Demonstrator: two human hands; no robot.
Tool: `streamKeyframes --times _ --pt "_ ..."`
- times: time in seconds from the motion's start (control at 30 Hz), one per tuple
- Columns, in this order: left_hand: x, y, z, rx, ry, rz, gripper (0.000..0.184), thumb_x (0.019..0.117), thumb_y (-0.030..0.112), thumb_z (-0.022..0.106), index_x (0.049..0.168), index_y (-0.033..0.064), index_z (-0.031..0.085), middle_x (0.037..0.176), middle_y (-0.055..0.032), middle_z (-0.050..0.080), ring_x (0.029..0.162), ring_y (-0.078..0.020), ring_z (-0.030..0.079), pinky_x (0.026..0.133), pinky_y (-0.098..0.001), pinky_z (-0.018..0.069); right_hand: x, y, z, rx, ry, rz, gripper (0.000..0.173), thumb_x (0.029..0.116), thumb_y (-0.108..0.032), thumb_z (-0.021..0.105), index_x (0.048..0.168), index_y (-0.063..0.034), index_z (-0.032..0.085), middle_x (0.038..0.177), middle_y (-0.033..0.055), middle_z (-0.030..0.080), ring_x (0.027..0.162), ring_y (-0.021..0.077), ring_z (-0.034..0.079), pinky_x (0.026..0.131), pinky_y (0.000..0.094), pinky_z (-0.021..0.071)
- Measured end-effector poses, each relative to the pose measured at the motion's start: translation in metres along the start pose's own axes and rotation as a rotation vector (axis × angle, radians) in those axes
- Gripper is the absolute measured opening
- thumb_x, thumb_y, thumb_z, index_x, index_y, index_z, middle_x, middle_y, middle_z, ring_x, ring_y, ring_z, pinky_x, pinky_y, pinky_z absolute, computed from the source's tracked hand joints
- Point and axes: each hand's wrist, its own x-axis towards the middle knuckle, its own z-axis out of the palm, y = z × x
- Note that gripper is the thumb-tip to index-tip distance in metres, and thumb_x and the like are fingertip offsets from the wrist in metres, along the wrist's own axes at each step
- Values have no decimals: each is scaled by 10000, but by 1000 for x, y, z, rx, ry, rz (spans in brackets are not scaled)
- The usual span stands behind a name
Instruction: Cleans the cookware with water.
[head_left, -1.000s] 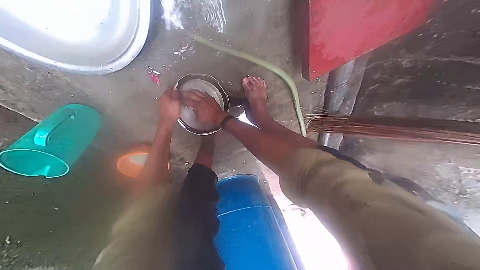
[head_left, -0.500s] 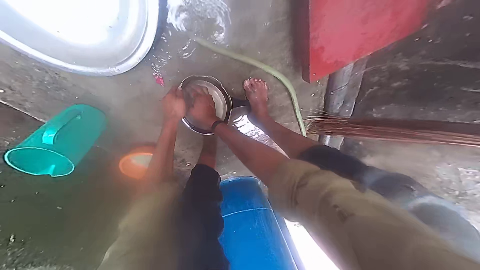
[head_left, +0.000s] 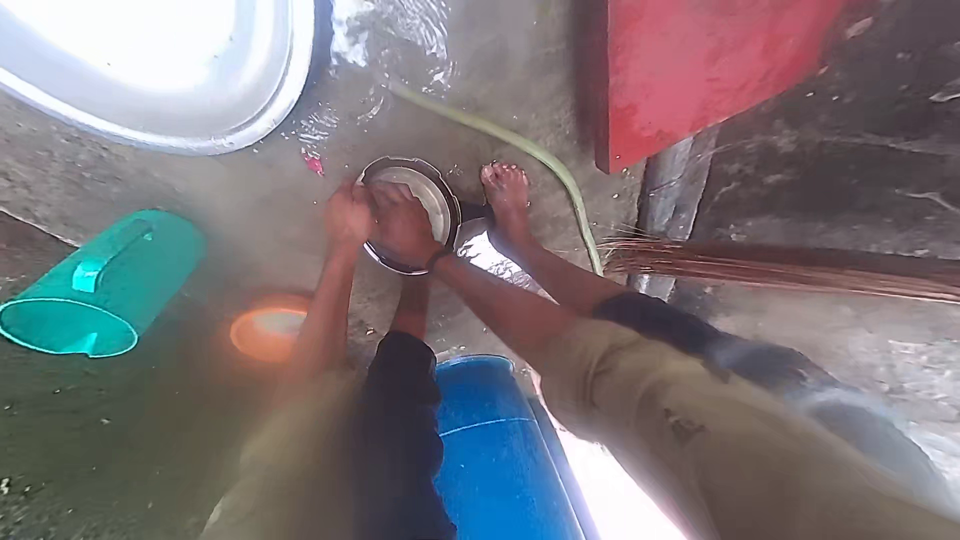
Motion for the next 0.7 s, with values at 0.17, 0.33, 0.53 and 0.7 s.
streamKeyframes --times 0.17,0.33,0.53,0.7 --pt "-2 -4 8 -47 21 1 474 1106 329 302 1394 88 592 1211 -245 679 1174 -410 639 972 -667 464 17 60 -36 -200 -319 -291 558 1000 -87 486 1553 -164 471 1629 20 424 1525 268 350 1245 490 289" --pt "-3 -10 12 -43 56 -29 445 1088 414 453 1256 52 651 1083 -226 696 1054 -394 666 916 -645 491 -22 60 -35 -106 -163 197 460 1107 -251 334 1457 -27 531 1431 192 587 1302 328 598 1088 496 497" --pt "-11 -1 28 59 39 -47 436 1092 430 434 1283 115 668 1091 -245 705 1056 -447 670 887 -704 483 -53 27 -48 -3 -209 598 631 921 -187 692 1474 8 459 1410 288 526 1161 464 628 860 638 558" --pt "-9 -4 27 109 23 -39 457 1097 434 416 1249 77 657 1061 -253 694 1039 -440 672 880 -693 487 -9 23 -16 57 -29 620 651 870 -157 687 1482 -24 511 1490 236 505 1333 381 548 1017 536 531"
